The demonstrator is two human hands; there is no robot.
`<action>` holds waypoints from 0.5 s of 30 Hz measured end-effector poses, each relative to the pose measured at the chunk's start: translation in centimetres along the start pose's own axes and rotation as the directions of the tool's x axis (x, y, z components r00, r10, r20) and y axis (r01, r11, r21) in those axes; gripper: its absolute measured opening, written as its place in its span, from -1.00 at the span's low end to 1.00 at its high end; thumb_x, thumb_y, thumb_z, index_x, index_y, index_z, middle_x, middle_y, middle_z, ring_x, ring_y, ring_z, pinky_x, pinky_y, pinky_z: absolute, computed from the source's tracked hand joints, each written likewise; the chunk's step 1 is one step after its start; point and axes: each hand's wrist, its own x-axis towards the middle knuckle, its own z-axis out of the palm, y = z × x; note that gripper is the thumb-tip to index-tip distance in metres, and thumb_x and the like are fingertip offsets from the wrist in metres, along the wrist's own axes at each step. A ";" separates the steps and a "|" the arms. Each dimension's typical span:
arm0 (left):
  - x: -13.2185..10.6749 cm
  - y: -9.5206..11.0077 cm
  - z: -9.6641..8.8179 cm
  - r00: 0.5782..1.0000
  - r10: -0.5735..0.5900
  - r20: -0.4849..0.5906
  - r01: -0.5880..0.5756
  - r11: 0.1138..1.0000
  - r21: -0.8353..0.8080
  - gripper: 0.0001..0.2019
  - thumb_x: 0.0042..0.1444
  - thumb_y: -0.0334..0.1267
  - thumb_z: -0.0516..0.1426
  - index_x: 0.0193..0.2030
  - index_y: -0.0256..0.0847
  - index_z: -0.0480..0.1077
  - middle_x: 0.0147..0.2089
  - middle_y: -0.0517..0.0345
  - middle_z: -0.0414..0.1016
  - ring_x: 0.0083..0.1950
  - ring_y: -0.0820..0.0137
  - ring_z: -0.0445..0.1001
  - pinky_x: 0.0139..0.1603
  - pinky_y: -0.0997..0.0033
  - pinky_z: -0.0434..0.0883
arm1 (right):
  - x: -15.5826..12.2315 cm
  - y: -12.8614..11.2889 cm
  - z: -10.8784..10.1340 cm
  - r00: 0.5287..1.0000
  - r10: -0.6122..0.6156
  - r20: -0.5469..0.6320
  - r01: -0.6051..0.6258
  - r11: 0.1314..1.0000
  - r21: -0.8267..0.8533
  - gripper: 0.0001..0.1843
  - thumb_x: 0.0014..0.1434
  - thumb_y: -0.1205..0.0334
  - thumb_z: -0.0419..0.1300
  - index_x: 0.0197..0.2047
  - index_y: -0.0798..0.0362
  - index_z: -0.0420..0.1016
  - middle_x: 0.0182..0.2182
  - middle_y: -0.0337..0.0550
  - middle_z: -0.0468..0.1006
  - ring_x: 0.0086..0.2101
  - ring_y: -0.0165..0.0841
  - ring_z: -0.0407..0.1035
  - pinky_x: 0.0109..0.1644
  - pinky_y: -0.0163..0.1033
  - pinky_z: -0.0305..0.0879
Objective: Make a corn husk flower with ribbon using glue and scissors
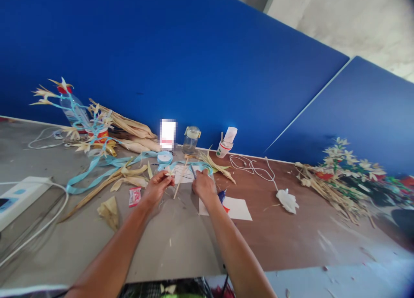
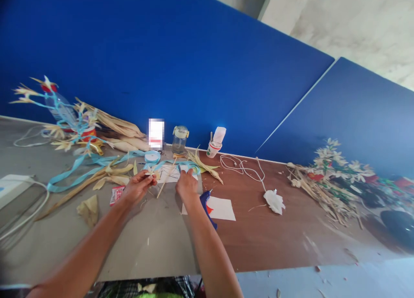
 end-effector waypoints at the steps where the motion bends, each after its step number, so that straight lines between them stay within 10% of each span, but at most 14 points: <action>1: 0.0 -0.1 0.0 1.000 -0.002 -0.008 0.002 1.000 0.005 -0.67 -0.32 -0.18 0.39 -0.43 -0.24 0.41 -0.50 0.26 0.49 -0.47 0.50 0.41 -0.33 0.45 0.37 | 0.0 -0.4 0.2 0.999 -0.009 -0.033 0.011 0.999 0.033 -0.68 0.22 0.30 -0.01 0.00 0.08 0.42 0.03 0.11 0.41 -0.15 -0.25 0.48 -0.12 -0.21 0.34; 7: 0.1 -0.1 -0.4 1.000 0.024 0.008 -0.025 0.994 0.102 -0.73 -0.25 -0.19 0.36 -0.44 -0.24 0.43 -0.49 0.23 0.49 -0.42 0.46 0.44 -0.29 0.43 0.35 | 1.1 -4.4 1.6 0.997 0.039 0.071 -0.050 0.988 0.149 -0.63 0.24 0.09 0.04 0.02 0.13 0.37 -0.14 0.13 0.58 -0.10 -0.14 0.49 -0.09 -0.14 0.36; 15: 0.3 -0.1 -0.8 0.998 0.054 0.033 -0.058 0.989 0.139 -0.75 -0.20 -0.15 0.34 -0.44 -0.23 0.43 -0.46 0.20 0.51 -0.36 0.40 0.47 -0.19 0.38 0.35 | 1.8 -6.3 2.4 0.988 0.078 0.134 -0.104 0.975 0.195 -0.50 0.12 0.31 0.15 0.13 0.26 0.22 -0.12 0.27 0.57 -0.08 -0.09 0.49 -0.07 -0.08 0.38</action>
